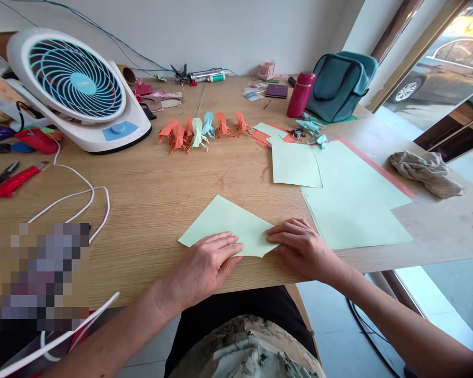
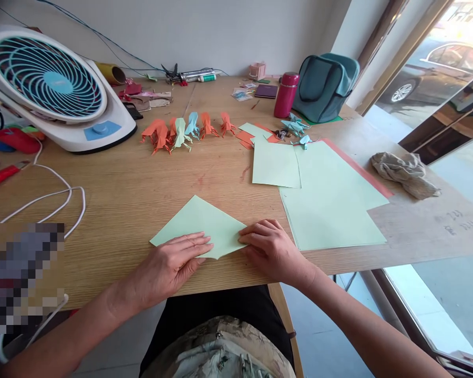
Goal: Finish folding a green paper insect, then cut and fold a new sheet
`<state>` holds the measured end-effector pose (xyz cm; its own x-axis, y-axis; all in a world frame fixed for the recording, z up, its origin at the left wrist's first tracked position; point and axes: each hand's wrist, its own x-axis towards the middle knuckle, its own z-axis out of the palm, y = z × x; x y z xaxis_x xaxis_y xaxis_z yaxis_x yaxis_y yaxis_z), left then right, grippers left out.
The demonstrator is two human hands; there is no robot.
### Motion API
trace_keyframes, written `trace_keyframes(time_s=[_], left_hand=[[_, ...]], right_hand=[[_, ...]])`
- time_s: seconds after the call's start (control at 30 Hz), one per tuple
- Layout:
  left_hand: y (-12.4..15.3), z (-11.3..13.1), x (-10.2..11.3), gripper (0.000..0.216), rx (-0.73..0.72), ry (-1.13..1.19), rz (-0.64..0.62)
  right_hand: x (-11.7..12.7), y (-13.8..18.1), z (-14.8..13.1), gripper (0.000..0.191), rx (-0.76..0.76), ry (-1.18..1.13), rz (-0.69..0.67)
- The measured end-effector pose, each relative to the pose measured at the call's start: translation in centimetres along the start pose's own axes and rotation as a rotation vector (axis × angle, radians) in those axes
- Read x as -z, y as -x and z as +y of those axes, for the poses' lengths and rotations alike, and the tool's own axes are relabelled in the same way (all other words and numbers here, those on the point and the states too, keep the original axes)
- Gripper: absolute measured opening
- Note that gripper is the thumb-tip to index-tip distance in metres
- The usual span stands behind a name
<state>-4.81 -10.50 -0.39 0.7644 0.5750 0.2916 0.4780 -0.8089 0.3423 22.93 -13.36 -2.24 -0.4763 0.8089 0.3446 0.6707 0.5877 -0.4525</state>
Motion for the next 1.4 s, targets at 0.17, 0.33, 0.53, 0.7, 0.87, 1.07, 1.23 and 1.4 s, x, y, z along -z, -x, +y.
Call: trace_keyframes(time_s=[0.17, 0.33, 0.53, 0.7, 0.87, 1.07, 1.23, 1.4], left_hand=[[-0.9, 1.8, 1.0, 0.028, 0.166, 0.056, -0.106], [-3.8, 3.0, 2.1, 0.033, 0.372, 0.023, -0.26], [-4.9, 1.0, 2.5, 0.043, 0.542, 0.126, -0.258], [-5.0, 0.1, 3.4, 0.041, 0.646, 0.213, -0.326], [-5.4, -0.7, 3.9, 0.036, 0.619, 0.282, -0.383], [-6.2, -2.5, 4.8, 0.042, 0.533, 0.187, -0.421], [-8.7, 0.7, 7.3, 0.056, 0.339, -0.071, -0.263], [-12.0, 2.6, 8.5, 0.022, 0.263, -0.259, -0.391]], right_hand=[[-0.3, -0.3, 0.0, 0.011, -0.078, -0.082, 0.024], [-0.1, -0.5, -0.1, 0.012, -0.14, -0.137, 0.031], [0.2, 0.0, -0.2, 0.013, -0.293, -0.115, 0.068], [0.4, 0.0, -0.6, 0.027, -0.435, -0.038, 0.083], [1.3, -0.7, -1.4, 0.025, -0.541, -0.204, -0.035], [1.4, -2.1, -1.4, 0.016, -0.545, -0.3, -0.048], [0.9, -4.0, -0.8, 0.016, -0.494, -0.25, 0.084], [1.8, -6.9, -1.1, 0.007, -0.309, -0.068, 0.255]])
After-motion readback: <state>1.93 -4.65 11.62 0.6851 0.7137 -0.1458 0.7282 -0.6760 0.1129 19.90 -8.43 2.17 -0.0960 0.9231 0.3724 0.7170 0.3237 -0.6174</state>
